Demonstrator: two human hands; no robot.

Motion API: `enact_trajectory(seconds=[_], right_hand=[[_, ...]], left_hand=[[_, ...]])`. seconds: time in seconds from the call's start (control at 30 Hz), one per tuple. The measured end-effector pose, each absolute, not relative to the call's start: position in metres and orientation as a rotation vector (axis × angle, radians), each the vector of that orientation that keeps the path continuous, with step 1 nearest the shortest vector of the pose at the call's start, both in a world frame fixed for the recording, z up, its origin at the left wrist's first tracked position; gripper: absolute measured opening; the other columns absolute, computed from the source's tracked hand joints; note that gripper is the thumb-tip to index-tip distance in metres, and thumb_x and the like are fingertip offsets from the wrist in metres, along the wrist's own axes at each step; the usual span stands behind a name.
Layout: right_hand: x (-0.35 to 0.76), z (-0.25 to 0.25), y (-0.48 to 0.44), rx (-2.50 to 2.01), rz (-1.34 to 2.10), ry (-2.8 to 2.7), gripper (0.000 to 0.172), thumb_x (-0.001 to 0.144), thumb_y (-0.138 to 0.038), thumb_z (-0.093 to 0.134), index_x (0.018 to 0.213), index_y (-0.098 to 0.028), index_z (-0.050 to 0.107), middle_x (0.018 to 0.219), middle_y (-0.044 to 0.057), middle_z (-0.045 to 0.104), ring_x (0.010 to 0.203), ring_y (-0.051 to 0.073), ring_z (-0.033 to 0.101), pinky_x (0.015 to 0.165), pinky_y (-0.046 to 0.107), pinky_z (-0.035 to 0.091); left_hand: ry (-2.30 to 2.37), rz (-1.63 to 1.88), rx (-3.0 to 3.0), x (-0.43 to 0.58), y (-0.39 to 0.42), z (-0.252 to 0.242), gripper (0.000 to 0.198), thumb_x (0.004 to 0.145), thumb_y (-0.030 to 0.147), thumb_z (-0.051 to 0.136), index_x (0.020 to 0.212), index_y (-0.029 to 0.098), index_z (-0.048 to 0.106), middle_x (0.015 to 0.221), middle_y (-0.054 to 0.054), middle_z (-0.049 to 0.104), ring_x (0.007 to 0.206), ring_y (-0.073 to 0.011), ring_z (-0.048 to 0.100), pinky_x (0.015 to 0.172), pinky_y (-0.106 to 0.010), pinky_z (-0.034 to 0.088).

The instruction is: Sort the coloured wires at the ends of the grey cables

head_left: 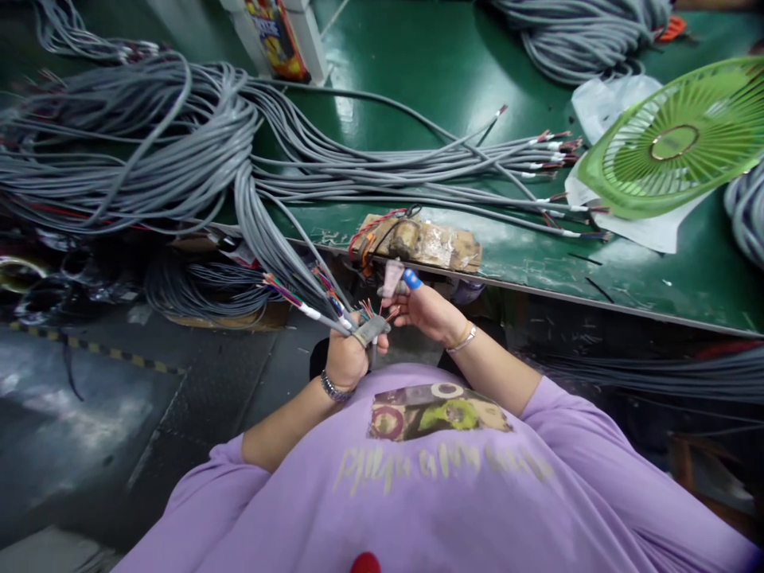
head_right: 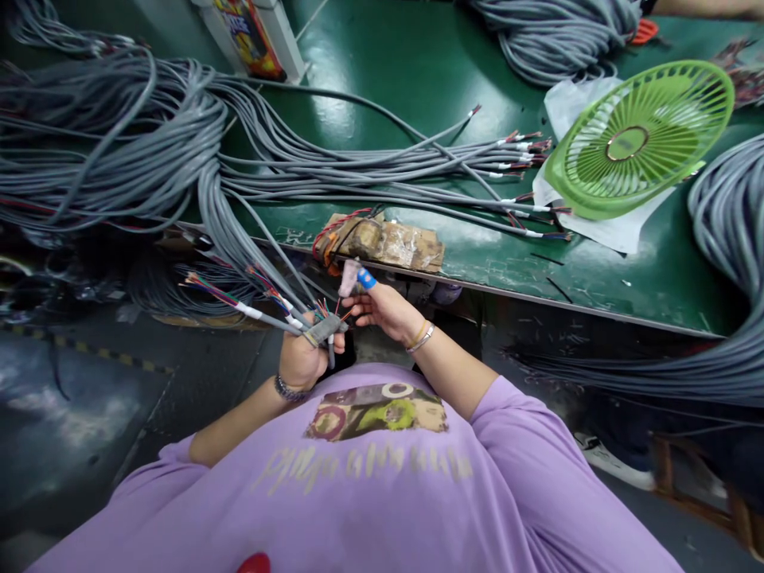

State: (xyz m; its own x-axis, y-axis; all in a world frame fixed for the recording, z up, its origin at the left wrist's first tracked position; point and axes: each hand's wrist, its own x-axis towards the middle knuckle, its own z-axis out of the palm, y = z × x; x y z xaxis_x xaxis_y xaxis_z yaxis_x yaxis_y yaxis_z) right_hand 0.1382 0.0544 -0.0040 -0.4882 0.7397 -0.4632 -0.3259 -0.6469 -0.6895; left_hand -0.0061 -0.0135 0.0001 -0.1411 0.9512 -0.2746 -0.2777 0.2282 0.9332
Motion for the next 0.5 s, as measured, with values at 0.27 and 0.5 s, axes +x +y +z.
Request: enact_trajectory(seconds=[0.27, 0.5], right_hand=[[0.136, 0.001, 0.035, -1.008, 2.004, -1.055, 0.041, 0.058, -0.044, 0.086, 0.072, -0.014, 0.063, 0.061, -0.002, 0.06, 0.055, 0.007, 0.049, 0.051, 0.02, 0.034], [0.132, 0.004, 0.035, -1.009, 1.972, -1.028, 0.036, 0.057, -0.038, 0.085, 0.064, -0.014, 0.06, 0.055, -0.003, 0.059, 0.051, 0.007, 0.048, 0.051, 0.022, 0.031]], left_hand=[[1.277, 1.146, 0.881, -0.015, -0.019, -0.019, 0.027, 0.069, 0.038, 0.076, 0.061, 0.016, 0.065, 0.049, 0.0, 0.063, 0.04, -0.0109, 0.056, 0.043, -0.022, 0.049], [1.308, 1.1, 0.97, -0.016, -0.02, -0.02, 0.024, 0.073, 0.037, 0.073, 0.065, 0.016, 0.067, 0.051, -0.001, 0.065, 0.041, -0.0116, 0.057, 0.045, -0.023, 0.05]])
